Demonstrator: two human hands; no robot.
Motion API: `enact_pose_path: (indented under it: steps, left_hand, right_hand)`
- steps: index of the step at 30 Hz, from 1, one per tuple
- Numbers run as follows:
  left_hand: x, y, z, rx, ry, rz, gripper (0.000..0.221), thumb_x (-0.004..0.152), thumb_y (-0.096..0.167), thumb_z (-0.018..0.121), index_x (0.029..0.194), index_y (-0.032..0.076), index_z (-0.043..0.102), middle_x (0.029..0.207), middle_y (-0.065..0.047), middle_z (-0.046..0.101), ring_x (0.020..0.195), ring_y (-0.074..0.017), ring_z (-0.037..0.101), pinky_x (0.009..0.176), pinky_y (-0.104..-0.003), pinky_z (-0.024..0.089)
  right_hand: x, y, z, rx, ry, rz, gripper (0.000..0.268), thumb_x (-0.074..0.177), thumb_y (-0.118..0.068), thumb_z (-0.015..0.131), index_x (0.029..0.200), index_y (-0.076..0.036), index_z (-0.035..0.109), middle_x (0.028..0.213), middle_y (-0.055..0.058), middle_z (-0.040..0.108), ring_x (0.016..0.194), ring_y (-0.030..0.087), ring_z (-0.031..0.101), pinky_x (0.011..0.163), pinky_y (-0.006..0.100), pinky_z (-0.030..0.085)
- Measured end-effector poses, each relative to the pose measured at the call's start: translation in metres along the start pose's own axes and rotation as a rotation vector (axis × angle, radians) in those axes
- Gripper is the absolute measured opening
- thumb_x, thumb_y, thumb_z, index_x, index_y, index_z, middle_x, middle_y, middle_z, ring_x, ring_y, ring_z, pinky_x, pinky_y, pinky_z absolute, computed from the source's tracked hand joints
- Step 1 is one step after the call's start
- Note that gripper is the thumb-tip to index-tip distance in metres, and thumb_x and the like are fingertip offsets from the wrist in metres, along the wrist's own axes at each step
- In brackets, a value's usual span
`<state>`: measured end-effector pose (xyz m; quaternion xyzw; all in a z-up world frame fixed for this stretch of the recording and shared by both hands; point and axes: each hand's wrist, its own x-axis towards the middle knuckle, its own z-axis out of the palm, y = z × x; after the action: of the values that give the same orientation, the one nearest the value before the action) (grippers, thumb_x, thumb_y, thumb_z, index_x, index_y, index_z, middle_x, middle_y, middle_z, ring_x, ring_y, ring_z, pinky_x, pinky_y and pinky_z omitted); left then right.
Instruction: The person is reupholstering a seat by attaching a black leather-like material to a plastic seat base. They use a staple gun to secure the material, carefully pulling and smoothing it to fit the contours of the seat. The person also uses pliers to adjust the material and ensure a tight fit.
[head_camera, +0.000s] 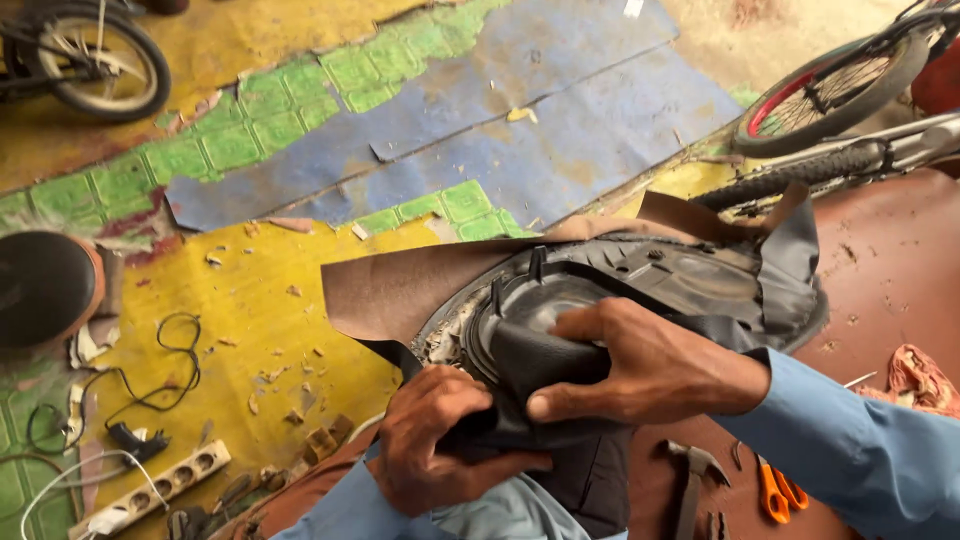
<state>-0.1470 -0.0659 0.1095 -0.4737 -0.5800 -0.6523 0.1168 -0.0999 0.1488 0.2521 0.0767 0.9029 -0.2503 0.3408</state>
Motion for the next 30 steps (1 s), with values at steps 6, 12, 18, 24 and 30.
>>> enact_pose_path:
  steps: [6, 12, 18, 24, 30]
  left_hand:
    - [-0.033, -0.018, 0.016, -0.047, -0.105, -0.127, 0.071, 0.069, 0.033, 0.101, 0.118, 0.004, 0.059, 0.096, -0.011, 0.067, 0.084, -0.0264, 0.068, 0.077, -0.039, 0.055]
    - [-0.037, -0.022, 0.038, -0.018, -0.4, -0.298, 0.088, 0.069, 0.025, 0.094, 0.139, 0.0, 0.048, 0.104, -0.013, 0.065, 0.095, -0.0305, 0.064, 0.087, -0.042, 0.049]
    - [-0.022, -0.011, 0.058, -0.034, -0.576, -0.397, 0.078, 0.065, 0.014, 0.088, 0.132, 0.0, 0.051, 0.105, -0.015, 0.066, 0.097, -0.0328, 0.062, 0.088, -0.043, 0.045]
    - [-0.001, -0.011, 0.068, -0.122, -0.596, -0.361, 0.035, 0.072, 0.015, 0.083, 0.098, 0.003, 0.063, 0.096, -0.014, 0.067, 0.096, -0.035, 0.063, 0.082, -0.042, 0.051]
    - [-0.014, -0.017, 0.079, -0.039, -0.691, -0.395, 0.023, 0.084, 0.017, 0.079, 0.091, 0.002, 0.064, 0.079, -0.014, 0.062, 0.075, -0.0335, 0.062, 0.068, -0.045, 0.048]
  right_hand:
    - [0.019, 0.037, 0.032, 0.229, 0.031, -0.192, 0.048, 0.082, -0.033, 0.075, 0.121, -0.006, 0.065, 0.096, 0.011, 0.074, 0.087, 0.025, 0.074, 0.078, 0.038, 0.058]
    - [0.018, 0.08, 0.081, 0.215, 0.21, -0.274, 0.041, 0.081, -0.018, 0.077, 0.112, 0.001, 0.058, 0.1, 0.02, 0.063, 0.097, 0.038, 0.062, 0.084, 0.047, 0.049]
    - [0.011, 0.117, 0.113, 0.234, 0.278, -0.404, 0.036, 0.081, -0.014, 0.075, 0.111, -0.002, 0.06, 0.103, 0.018, 0.059, 0.098, 0.036, 0.058, 0.085, 0.046, 0.045]
    - [-0.002, 0.127, 0.114, 0.225, 0.262, -0.38, 0.028, 0.079, -0.014, 0.08, 0.102, -0.007, 0.064, 0.093, 0.009, 0.065, 0.092, 0.03, 0.065, 0.088, 0.044, 0.046]
    - [-0.006, 0.139, 0.127, 0.305, 0.38, -0.355, 0.035, 0.066, -0.001, 0.071, 0.1, -0.008, 0.065, 0.092, 0.008, 0.071, 0.092, 0.031, 0.066, 0.082, 0.042, 0.052]
